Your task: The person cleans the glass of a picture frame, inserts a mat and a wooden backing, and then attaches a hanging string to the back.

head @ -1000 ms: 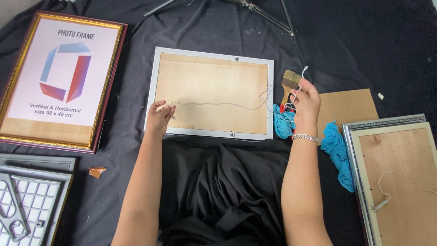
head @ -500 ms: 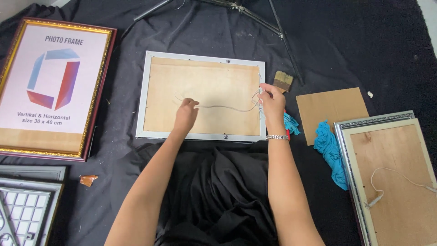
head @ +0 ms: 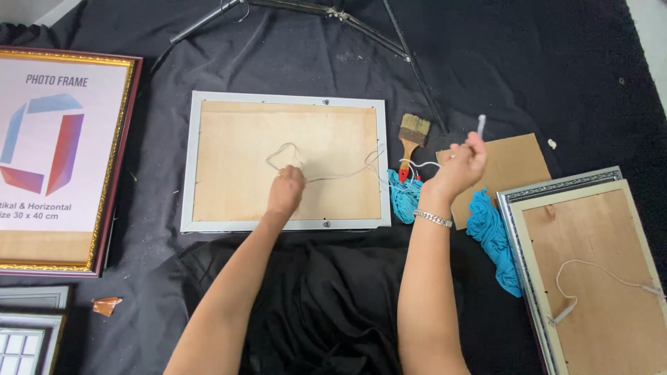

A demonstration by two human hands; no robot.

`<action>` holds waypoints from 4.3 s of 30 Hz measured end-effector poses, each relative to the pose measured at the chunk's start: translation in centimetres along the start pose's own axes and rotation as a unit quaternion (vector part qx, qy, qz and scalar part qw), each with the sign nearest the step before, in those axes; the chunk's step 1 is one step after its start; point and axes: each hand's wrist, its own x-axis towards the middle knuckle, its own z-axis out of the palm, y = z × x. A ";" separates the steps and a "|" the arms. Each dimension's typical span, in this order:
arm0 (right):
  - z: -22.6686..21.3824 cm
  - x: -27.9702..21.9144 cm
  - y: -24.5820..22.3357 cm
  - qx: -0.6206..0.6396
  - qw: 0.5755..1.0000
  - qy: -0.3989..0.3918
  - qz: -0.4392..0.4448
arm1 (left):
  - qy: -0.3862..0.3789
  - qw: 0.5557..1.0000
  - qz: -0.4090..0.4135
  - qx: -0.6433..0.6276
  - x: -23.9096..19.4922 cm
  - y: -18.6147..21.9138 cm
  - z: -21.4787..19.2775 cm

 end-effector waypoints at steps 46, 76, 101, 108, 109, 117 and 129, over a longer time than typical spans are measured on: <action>3.5 -8.3 4.4 -0.138 0.888 -0.439 -0.004 | -0.109 0.927 -0.133 -0.333 -8.0 5.9 -5.4; -0.9 -7.6 16.9 -0.565 0.533 -0.625 -0.076 | 0.000 0.982 0.186 -0.038 -8.6 6.2 1.2; -1.2 -9.4 16.2 -0.638 0.433 -0.636 -0.021 | -0.086 0.977 0.172 -0.088 -7.2 6.2 -2.5; -1.5 -9.7 16.4 -0.642 0.429 -0.632 -0.062 | -0.092 0.976 0.178 -0.083 -6.8 6.3 -1.6; -1.6 -9.9 16.2 -0.642 0.429 -0.633 -0.062 | -0.092 0.976 0.178 -0.084 -6.9 6.3 -1.7; -1.6 -10.6 15.1 -0.653 0.423 -0.623 -0.081 | -0.097 0.976 0.174 -0.086 -6.9 6.2 -1.1; -2.1 -9.9 16.5 -0.640 0.431 -0.628 -0.100 | -0.087 0.977 0.141 -0.133 -7.1 6.2 1.1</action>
